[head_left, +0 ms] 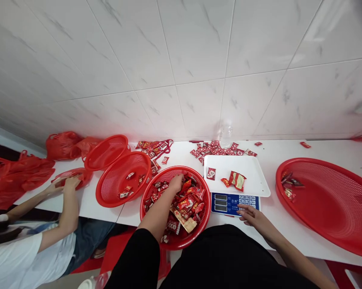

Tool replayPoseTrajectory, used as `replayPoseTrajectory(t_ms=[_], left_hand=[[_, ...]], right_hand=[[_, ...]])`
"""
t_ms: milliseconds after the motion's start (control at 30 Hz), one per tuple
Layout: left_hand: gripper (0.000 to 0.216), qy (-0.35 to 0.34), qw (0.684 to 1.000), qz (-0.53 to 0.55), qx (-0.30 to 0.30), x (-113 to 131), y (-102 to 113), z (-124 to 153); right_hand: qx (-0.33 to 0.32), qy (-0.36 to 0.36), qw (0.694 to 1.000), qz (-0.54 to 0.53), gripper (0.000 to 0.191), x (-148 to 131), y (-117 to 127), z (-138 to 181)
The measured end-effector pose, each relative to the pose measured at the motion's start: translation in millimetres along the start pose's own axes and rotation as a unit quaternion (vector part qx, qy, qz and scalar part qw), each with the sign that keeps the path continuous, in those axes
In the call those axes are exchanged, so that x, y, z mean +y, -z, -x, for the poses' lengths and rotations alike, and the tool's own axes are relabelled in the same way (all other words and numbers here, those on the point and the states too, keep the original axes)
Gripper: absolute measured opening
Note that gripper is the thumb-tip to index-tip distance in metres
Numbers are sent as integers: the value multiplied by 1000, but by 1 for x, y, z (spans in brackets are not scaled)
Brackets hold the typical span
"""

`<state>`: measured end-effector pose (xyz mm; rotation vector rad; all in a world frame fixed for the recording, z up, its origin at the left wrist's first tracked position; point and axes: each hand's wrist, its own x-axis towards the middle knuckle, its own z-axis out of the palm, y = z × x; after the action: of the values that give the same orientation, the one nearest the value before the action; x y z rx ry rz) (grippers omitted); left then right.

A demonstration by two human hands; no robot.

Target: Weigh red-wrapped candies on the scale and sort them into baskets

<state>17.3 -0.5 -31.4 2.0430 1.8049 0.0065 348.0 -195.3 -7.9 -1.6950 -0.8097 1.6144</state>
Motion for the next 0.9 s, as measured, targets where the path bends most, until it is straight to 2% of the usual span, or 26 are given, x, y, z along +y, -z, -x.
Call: replayPoseTrajectory(t_ms=[100,233,400,600,767,900], left_hand=[[12,-14,1000,-4,20,-6,12,0],[14,-9,998,9,60,-12,32,-1],[17,-9,988,129,89,-13,50,4],[22,11,960,251,120,-18,55,8],[27,2,934,348,84,-11,55,13],[28,-13,929,365,62,3,61,19]], right_hand=[[13,4,1000,-8,51,1,2,-2],[16,5,1000,-15,51,1,7,-2],[-16,15,1000,-6,50,-1,12,0],[-33,11,999,17,51,0,16,-3],[-30,8,999,24,50,1,16,-6],[-29,14,999,21,49,-3,14,-4]])
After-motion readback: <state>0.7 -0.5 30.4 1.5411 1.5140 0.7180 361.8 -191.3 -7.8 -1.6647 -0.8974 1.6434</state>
